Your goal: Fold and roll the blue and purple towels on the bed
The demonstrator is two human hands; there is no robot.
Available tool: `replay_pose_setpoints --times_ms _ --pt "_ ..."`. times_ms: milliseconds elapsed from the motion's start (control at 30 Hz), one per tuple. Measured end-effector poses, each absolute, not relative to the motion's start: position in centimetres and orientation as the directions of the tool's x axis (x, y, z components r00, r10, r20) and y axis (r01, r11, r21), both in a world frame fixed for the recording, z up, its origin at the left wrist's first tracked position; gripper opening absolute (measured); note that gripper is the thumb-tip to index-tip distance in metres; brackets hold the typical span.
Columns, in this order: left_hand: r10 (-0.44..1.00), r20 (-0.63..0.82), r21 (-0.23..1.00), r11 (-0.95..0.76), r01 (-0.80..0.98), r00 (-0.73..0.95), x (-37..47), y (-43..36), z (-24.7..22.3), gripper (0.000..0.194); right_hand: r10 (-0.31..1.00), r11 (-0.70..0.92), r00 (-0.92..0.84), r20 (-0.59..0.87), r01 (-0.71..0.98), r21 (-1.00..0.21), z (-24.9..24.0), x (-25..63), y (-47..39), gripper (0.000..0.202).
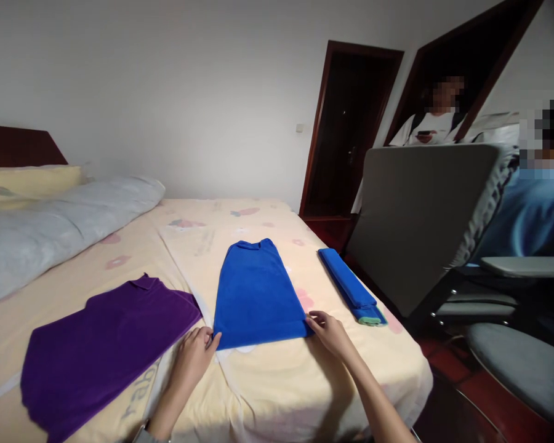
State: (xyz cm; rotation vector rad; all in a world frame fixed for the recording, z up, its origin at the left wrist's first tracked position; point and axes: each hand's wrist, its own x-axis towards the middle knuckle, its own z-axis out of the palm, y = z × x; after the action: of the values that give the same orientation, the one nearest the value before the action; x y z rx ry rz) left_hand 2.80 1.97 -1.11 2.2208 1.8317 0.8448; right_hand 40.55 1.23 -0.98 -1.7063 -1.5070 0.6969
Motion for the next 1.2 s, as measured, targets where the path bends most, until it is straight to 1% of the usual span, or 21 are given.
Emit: replay_pose_setpoints --times_ms 133,267,400,500,700,867,967,1067,1133,1200 --pt "0.956 0.279 0.464 -0.218 0.859 0.092 2.7 2.3 -1.5 0.033 0.979 -0.058 0.194 0.061 0.554 -0.831 -1.7 40.6 1.4 0.031" --pt "0.965 0.247 0.502 -0.204 0.84 0.086 2.4 2.3 -1.8 0.028 0.981 -0.059 0.186 0.047 0.525 -0.849 -2.2 40.4 1.7 0.031" --pt "0.963 0.264 0.522 -0.195 0.831 0.06 2.6 1.8 -1.8 0.024 0.981 -0.025 0.179 0.074 0.495 -0.869 -2.5 40.3 1.8 0.036" --pt "0.959 0.279 0.533 -0.201 0.822 0.054 2.8 1.6 -1.8 0.023 0.973 0.014 0.2 0.114 0.441 -0.897 -2.5 40.3 1.8 0.038" --pt "0.958 0.283 0.56 -0.202 0.803 0.044 2.8 2.1 -1.7 0.02 0.974 0.013 0.207 0.089 0.34 -0.94 -2.7 40.7 1.9 0.036" --pt "0.963 0.265 0.577 -0.199 0.792 0.049 3.1 2.0 -1.2 0.02 0.987 0.0 0.154 0.054 0.334 -0.943 -2.9 41.0 1.9 0.037" --pt "0.963 0.261 0.601 -0.214 0.771 0.064 3.2 1.9 -1.1 0.018 0.985 0.059 0.134 0.108 0.326 -0.944 -2.4 40.9 1.7 0.033" --pt "0.962 0.268 0.625 -0.219 0.749 0.058 3.1 1.9 -1.2 0.018 0.98 0.095 0.131 0.151 0.359 -0.929 -1.6 40.8 1.4 0.03" --pt "0.96 0.274 0.667 -0.226 0.71 0.048 3.0 1.8 -1.2 0.02 0.979 0.096 0.13 0.155 0.377 -0.921 -1.1 40.9 0.9 0.031" --pt "0.962 0.27 0.739 -0.239 0.629 0.049 2.9 1.5 -1.2 0.022 0.983 0.091 0.117 0.144 0.376 -0.922 -0.8 41.2 0.3 0.033"
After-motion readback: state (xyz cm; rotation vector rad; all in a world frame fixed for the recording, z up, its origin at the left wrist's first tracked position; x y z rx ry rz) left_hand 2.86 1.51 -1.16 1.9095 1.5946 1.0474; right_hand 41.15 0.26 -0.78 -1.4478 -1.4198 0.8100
